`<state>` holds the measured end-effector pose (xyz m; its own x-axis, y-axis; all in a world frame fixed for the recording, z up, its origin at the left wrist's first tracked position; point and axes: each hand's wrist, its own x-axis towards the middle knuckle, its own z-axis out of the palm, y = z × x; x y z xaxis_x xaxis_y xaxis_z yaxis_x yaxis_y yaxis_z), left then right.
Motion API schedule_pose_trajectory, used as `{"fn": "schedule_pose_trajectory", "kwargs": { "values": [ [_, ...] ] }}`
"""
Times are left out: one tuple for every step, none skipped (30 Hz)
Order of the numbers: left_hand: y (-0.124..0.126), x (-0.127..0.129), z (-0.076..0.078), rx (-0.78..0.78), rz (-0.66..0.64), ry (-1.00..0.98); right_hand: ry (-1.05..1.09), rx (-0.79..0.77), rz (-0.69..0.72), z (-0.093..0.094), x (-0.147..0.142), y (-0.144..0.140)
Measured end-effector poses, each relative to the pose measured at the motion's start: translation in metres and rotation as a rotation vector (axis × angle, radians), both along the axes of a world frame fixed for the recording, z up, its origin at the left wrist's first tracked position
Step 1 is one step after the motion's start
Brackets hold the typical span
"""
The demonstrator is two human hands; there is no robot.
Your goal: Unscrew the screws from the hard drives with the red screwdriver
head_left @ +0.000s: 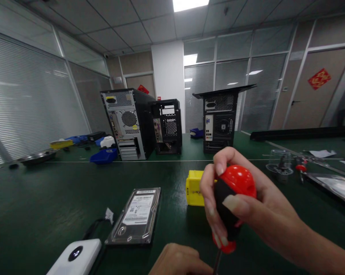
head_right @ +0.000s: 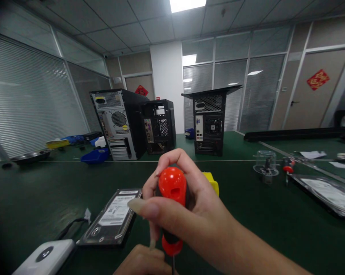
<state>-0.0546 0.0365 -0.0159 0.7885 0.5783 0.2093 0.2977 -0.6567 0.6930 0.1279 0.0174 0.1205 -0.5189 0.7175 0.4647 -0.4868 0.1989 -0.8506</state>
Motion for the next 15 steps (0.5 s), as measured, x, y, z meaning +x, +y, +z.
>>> {"fn": "schedule_pose_trajectory", "kwargs": {
  "values": [
    [-0.0001,-0.0002,-0.0002,-0.013,0.003,-0.004,0.000,0.006,-0.009,0.0001,0.0003,0.0002],
    [-0.0001,-0.0003,-0.0003,-0.024,0.004,-0.006,0.000,0.013,-0.021,0.0003,0.0007,0.0003],
    [0.0000,-0.0003,-0.0002,-0.035,0.003,-0.008,-0.005,0.023,-0.033,0.0004,0.0012,0.0005],
    [0.0001,-0.0003,0.0000,-0.045,-0.002,-0.007,-0.014,0.033,-0.042,0.0006,0.0016,0.0006],
    [0.0003,-0.0002,0.0002,-0.044,-0.008,-0.007,-0.025,0.041,-0.050,0.0007,0.0021,0.0007],
    [0.0004,-0.0002,0.0004,-0.040,-0.013,-0.010,-0.037,0.044,-0.058,0.0008,0.0025,0.0008],
    [0.0006,-0.0001,0.0004,-0.033,-0.012,-0.014,-0.049,0.045,-0.063,0.0009,0.0029,0.0008],
    [0.0008,0.0001,0.0003,-0.028,-0.011,-0.016,-0.057,0.045,-0.064,0.0010,0.0033,0.0008],
    [0.0009,0.0002,0.0001,-0.023,-0.009,-0.014,-0.059,0.045,-0.062,0.0011,0.0037,0.0007],
    [0.0010,0.0005,-0.0002,-0.019,-0.007,-0.015,-0.057,0.045,-0.060,0.0011,0.0041,0.0005],
    [0.0011,0.0009,-0.0004,-0.022,-0.009,-0.016,-0.056,0.046,-0.056,0.0011,0.0045,0.0002],
    [0.0012,0.0014,-0.0004,-0.026,-0.012,-0.019,-0.056,0.048,-0.051,0.0011,0.0048,-0.0001],
    [0.0013,0.0020,-0.0003,-0.024,-0.013,-0.024,-0.061,0.049,-0.047,0.0011,0.0050,-0.0004],
    [0.0012,0.0027,0.0001,-0.020,-0.015,-0.028,-0.066,0.048,-0.046,0.0011,0.0052,-0.0007],
    [0.0010,0.0034,0.0006,-0.013,-0.012,-0.028,-0.070,0.047,-0.046,0.0011,0.0052,-0.0009]
  ]
}}
